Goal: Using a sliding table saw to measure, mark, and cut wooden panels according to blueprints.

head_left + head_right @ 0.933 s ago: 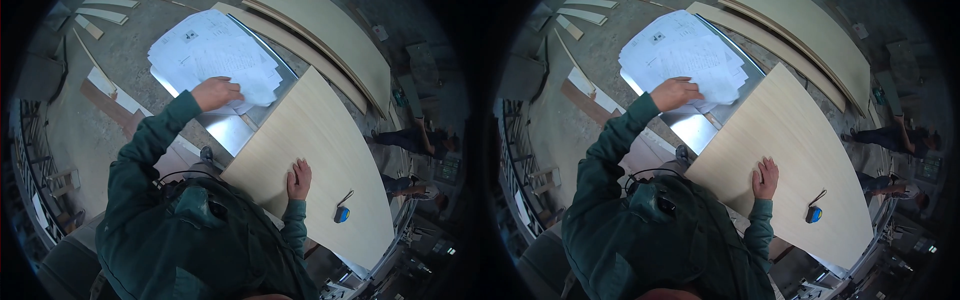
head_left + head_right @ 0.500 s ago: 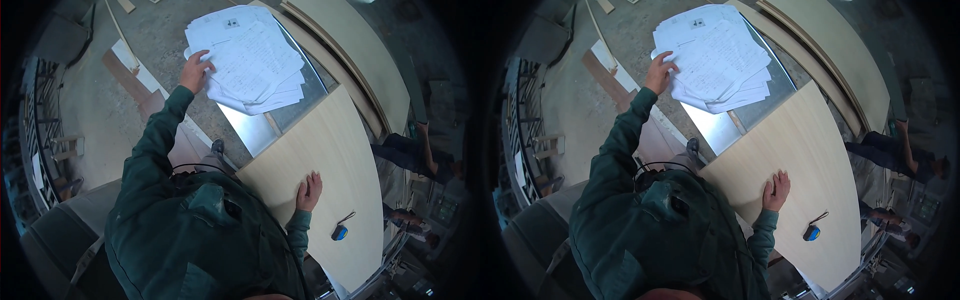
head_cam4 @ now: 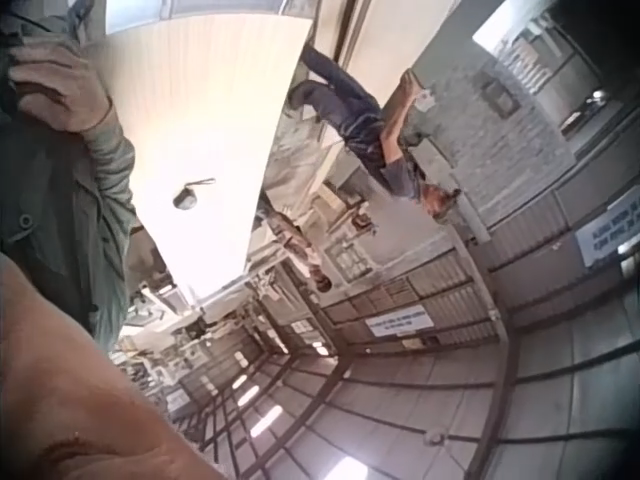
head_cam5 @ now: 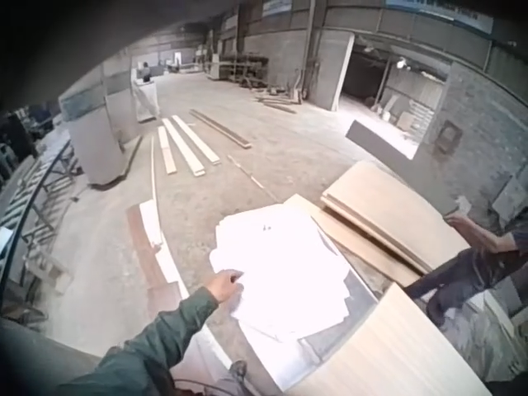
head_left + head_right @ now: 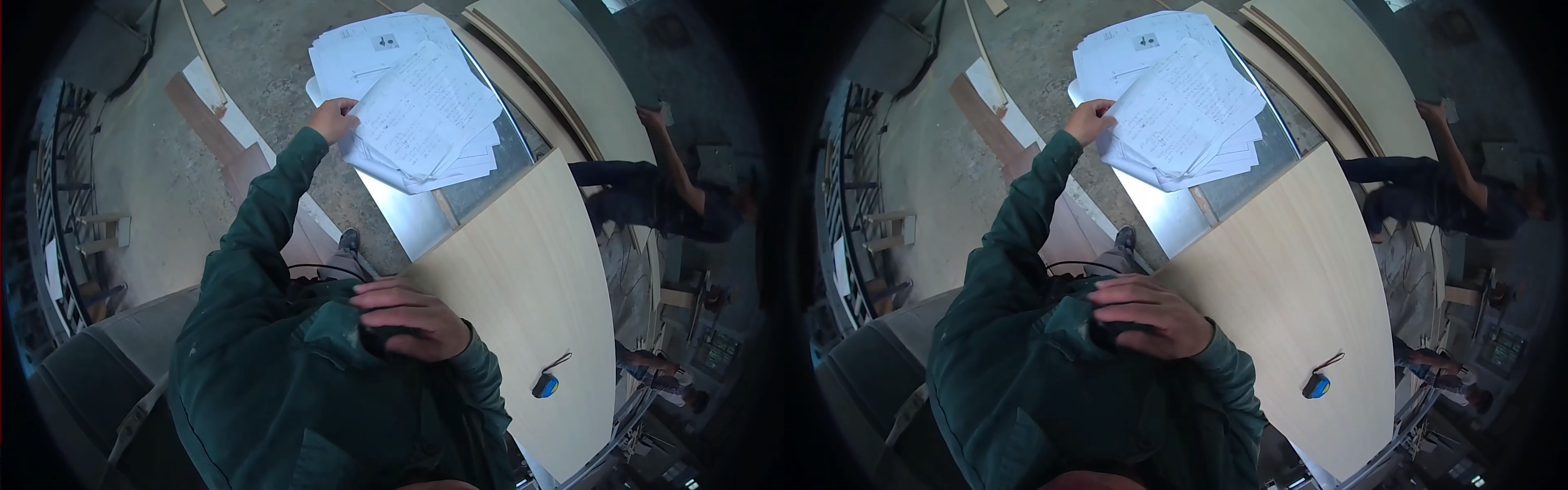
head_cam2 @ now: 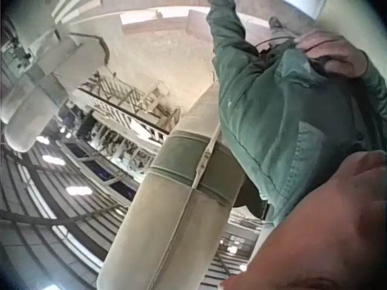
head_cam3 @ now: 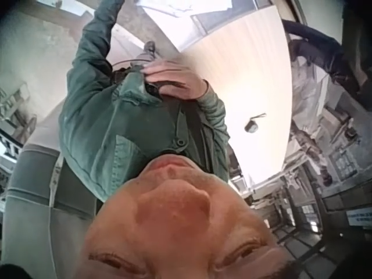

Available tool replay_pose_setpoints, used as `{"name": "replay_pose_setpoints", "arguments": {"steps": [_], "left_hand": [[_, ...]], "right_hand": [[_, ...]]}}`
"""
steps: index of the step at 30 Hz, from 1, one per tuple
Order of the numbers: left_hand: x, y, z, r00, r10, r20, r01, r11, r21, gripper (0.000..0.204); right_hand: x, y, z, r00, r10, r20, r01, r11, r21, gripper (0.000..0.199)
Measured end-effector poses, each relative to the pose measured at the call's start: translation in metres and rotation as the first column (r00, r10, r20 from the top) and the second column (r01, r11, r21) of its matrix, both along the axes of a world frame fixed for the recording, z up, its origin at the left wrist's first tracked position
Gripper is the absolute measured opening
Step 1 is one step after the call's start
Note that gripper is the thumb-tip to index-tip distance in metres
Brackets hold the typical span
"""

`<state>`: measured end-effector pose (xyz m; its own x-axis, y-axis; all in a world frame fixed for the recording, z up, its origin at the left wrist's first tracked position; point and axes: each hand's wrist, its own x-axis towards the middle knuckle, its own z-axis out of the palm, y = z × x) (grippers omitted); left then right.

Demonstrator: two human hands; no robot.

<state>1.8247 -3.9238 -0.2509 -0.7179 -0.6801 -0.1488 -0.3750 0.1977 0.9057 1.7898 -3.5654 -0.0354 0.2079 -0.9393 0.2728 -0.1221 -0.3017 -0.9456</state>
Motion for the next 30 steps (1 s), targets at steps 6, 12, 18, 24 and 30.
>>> {"name": "replay_pose_setpoints", "arguments": {"steps": [6, 12, 18, 24, 30], "left_hand": [[-0.017, -0.032, 0.029, 0.979, -0.201, 0.033, 0.195, 0.971, 0.139, 0.040], [-0.047, -0.086, 0.033, 0.947, -0.299, 0.114, 0.311, 0.944, -0.113, 0.037], [-0.038, -0.021, 0.049, 0.988, -0.147, -0.054, 0.088, 0.807, -0.585, 0.040], [0.053, 0.113, 0.149, 0.675, -0.542, -0.500, 0.735, 0.556, 0.388, 0.042], [0.070, 0.192, 0.171, 0.734, -0.271, -0.623, 0.679, 0.341, 0.650, 0.046]], "right_hand": [[0.017, -0.035, 0.006, 0.965, 0.225, 0.135, -0.229, 0.973, 0.013, 0.038], [0.027, -0.064, 0.010, 0.955, 0.294, 0.040, -0.297, 0.949, 0.109, 0.032], [0.006, -0.065, 0.017, 0.968, 0.236, -0.091, -0.224, 0.967, 0.119, 0.024], [-0.033, -0.050, 0.042, 0.996, -0.082, 0.046, 0.084, 0.996, -0.030, 0.029], [-0.094, -0.030, 0.013, 0.787, -0.553, 0.274, 0.535, 0.833, 0.144, 0.034]]}}
